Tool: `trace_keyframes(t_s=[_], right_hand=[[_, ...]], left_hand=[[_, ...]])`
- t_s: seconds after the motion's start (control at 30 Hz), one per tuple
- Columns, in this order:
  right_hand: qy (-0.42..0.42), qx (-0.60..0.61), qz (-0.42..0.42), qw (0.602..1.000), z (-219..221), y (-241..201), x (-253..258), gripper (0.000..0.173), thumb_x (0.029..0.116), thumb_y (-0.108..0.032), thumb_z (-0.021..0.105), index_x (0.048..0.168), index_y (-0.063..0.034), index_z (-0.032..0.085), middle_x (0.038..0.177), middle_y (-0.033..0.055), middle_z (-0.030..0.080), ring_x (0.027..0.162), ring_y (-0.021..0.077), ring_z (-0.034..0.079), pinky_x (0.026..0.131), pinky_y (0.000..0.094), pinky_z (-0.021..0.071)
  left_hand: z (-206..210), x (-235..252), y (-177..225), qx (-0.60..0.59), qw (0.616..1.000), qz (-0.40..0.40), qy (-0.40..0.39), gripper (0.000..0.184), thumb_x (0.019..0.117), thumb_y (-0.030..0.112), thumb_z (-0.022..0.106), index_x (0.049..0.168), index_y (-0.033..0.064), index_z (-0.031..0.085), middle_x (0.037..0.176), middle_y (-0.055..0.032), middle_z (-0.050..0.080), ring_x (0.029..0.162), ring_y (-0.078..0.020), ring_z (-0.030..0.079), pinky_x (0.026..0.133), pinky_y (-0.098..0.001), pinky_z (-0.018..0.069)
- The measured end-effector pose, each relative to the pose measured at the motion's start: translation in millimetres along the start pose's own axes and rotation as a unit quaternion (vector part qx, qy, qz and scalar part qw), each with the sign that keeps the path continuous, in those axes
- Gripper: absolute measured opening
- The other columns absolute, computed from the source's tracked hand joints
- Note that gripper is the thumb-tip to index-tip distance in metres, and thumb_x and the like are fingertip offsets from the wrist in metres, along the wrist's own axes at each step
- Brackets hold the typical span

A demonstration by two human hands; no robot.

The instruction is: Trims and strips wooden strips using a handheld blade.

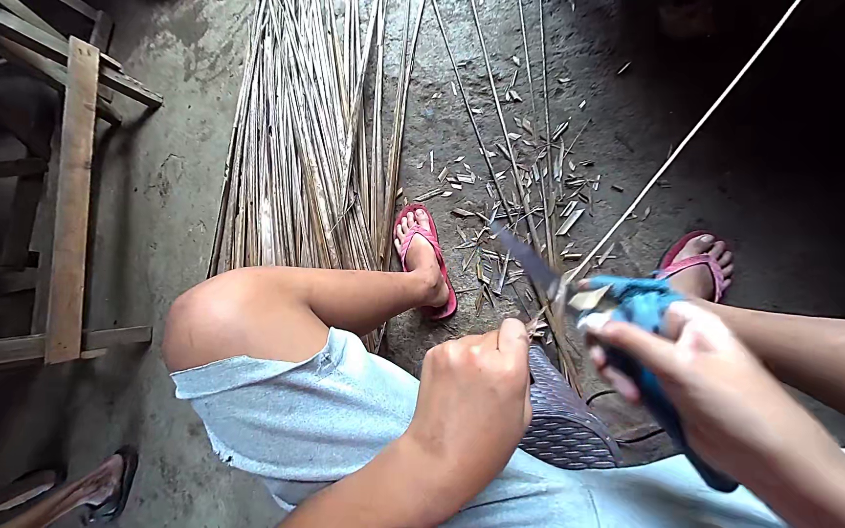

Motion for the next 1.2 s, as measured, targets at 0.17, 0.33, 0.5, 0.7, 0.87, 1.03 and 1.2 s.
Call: trace_keyframes(t_s=[0.17, 0.33, 0.5, 0.7, 0.87, 1.03, 1.2], right_hand=[[0.119, -0.006, -0.058, 0.991, -70.8, -20.4, 27.3, 0.012, 0.1054, -0.006, 0.047, 0.097, -0.0091, 0.055, 0.061, -0.0063, 0.06, 0.041, -0.0002, 0.051, 0.039, 0.0139, 0.0457], [-0.131, 0.014, 0.005, 0.991, 12.8, -5.5, -9.7, 0.011, 0.0986, -0.006, 0.049, 0.108, -0.0108, 0.052, 0.069, -0.0094, 0.063, 0.046, -0.0019, 0.054, 0.042, 0.0131, 0.0469], [-0.161, 0.058, 0.106, 0.98, 39.0, 11.3, -18.6, 0.018, 0.1013, -0.001, 0.042, 0.091, -0.0102, 0.053, 0.06, -0.0046, 0.06, 0.04, -0.0008, 0.05, 0.038, 0.012, 0.0425], [-0.079, 0.001, 0.041, 0.996, 18.6, 0.5, -6.8, 0.013, 0.0967, 0.004, 0.053, 0.092, -0.0084, 0.055, 0.061, -0.0045, 0.062, 0.041, 0.0006, 0.053, 0.038, 0.0131, 0.0436], [0.032, -0.01, 0.012, 0.999, -12.9, -5.7, 15.0, 0.014, 0.1029, 0.001, 0.05, 0.092, -0.0061, 0.053, 0.058, -0.0043, 0.059, 0.039, 0.0003, 0.05, 0.038, 0.0134, 0.0428], [0.037, 0.02, 0.013, 0.999, -21.9, -7.9, 14.9, 0.017, 0.1044, 0.0, 0.045, 0.091, -0.0065, 0.053, 0.057, -0.0038, 0.058, 0.039, 0.0011, 0.049, 0.038, 0.0133, 0.0428], [-0.136, 0.038, 0.042, 0.989, 25.0, 5.6, -8.4, 0.016, 0.0983, 0.0, 0.047, 0.091, -0.0115, 0.056, 0.061, -0.0074, 0.061, 0.042, -0.0021, 0.051, 0.04, 0.0111, 0.043]], left_hand=[[-5.5, -3.4, -4.1, 0.007, 1.0, -0.005, 0.023, 0.018, 0.0917, 0.009, 0.054, 0.079, 0.0047, 0.067, 0.054, -0.0024, 0.053, 0.045, -0.015, 0.055, 0.041, -0.0274, 0.0401], [-3.2, -1.8, -3.9, -0.009, 0.999, -0.018, 0.027, 0.021, 0.0936, 0.012, 0.053, 0.085, 0.0045, 0.071, 0.056, -0.0035, 0.057, 0.048, -0.0165, 0.059, 0.042, -0.0294, 0.0413], [-4.2, -4.9, 2.9, 0.052, 0.996, 0.023, 0.065, 0.016, 0.0881, 0.008, 0.059, 0.081, 0.0017, 0.071, 0.053, -0.0036, 0.053, 0.045, -0.0161, 0.055, 0.042, -0.0276, 0.0392], [-4.5, -2.7, 16.3, 0.101, 0.989, 0.064, 0.088, 0.018, 0.0888, 0.005, 0.06, 0.091, -0.0031, 0.076, 0.053, -0.0043, 0.056, 0.044, -0.0152, 0.051, 0.043, -0.0263, 0.0359], [-3.4, -5.8, 22.3, 0.086, 0.99, 0.073, 0.084, 0.019, 0.0909, 0.005, 0.059, 0.092, -0.0027, 0.077, 0.052, -0.0029, 0.052, 0.043, -0.0143, 0.048, 0.042, -0.0256, 0.0344], [-7.0, -7.3, 18.2, 0.08, 0.991, 0.063, 0.087, 0.021, 0.0903, 0.006, 0.059, 0.093, -0.0035, 0.077, 0.052, -0.0033, 0.054, 0.043, -0.0146, 0.049, 0.043, -0.026, 0.0354], [-6.0, -8.1, 16.6, 0.07, 0.992, 0.059, 0.088, 0.02, 0.0894, 0.006, 0.058, 0.09, -0.0033, 0.076, 0.052, -0.003, 0.054, 0.043, -0.0143, 0.049, 0.043, -0.0255, 0.0355]])
Point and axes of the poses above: each hand's wrist, its own x-axis towards the middle knuckle, its own z-axis out of the palm, y = z × x, the point moved 9 cm from there along x, towards the middle knuckle
